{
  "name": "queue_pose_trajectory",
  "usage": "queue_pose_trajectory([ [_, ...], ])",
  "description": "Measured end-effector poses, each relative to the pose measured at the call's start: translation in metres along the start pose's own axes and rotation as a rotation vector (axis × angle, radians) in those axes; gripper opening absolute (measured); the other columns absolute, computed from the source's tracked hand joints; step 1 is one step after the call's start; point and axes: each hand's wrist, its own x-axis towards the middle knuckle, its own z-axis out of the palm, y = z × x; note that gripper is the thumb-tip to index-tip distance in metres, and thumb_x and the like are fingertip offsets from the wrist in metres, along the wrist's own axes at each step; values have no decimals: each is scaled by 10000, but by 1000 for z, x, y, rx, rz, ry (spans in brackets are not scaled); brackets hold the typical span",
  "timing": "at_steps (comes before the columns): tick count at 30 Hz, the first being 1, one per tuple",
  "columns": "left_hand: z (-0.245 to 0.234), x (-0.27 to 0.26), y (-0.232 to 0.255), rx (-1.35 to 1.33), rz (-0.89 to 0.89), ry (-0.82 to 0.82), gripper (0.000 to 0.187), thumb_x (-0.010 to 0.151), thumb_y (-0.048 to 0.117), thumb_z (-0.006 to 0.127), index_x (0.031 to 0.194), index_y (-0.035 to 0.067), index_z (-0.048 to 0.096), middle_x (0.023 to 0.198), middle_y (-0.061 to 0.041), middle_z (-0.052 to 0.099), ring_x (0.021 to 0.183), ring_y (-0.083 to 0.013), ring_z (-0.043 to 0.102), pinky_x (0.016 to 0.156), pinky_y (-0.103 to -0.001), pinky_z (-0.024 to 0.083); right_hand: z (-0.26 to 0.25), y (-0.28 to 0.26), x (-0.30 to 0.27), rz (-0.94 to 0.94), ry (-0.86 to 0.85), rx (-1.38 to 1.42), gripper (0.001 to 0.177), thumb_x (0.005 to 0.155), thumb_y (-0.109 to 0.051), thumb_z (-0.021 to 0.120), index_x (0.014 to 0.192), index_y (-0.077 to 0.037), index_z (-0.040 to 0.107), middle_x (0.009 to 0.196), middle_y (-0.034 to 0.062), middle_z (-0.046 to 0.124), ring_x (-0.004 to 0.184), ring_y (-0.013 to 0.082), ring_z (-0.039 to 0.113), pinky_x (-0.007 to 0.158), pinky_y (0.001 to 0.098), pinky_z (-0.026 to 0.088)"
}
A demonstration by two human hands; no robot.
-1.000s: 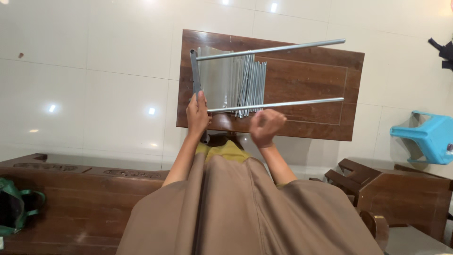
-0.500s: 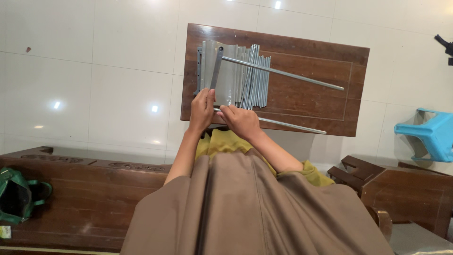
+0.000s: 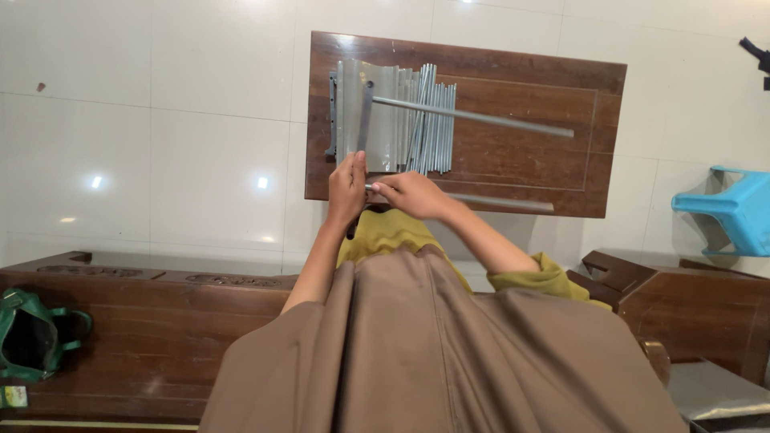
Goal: The person assembles a metal frame by inserting rods into a bracket and attaching a mesh panel. They handle multiple rods and a bracket, aligning and inserting them by hand, then fit the mesh panel onto the assembled frame.
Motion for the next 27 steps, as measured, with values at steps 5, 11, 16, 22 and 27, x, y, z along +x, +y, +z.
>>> queue_pose_trajectory([
  [5,3,3,-1,-20,-45,1,447,1109,333,444,835,0,563,676,-137,540,612,-267,521,619,-389,461,23,-32,-14,-143,330,-456,244,1024,-315,563,1079,-84,621,829,140,691,762,344,683,614,460,506],
  [11,1,6,10,4,52,-75,443,1118,317,463,842,-14,565,693,-132,519,605,-228,490,617,-375,449,12,-10,-6,98,-17,-389,308,1105,-376,490,1085,-87,596,818,157,717,764,373,684,678,490,507],
  [16,-3,9,26,-35,21,-124,434,1101,315,479,831,-8,585,661,-122,509,590,-210,489,591,-363,438,-8,29,13,-153,-265,437,411,1192,-432,428,1002,-92,558,825,7,597,688,150,547,567,340,412],
  [22,2,16,27,-12,3,-170,461,1093,355,471,832,-7,588,666,-128,518,581,-215,492,588,-369,438,-19,45,17,500,-591,916,421,1125,-463,483,855,-146,546,609,-87,312,474,62,221,405,256,173],
  [27,10,14,16,44,-87,-83,466,1097,364,448,841,-2,581,675,-153,551,607,-258,548,626,-387,471,11,19,5,-249,196,-172,362,1106,-373,494,997,-44,601,826,158,659,727,375,641,620,447,491],
])
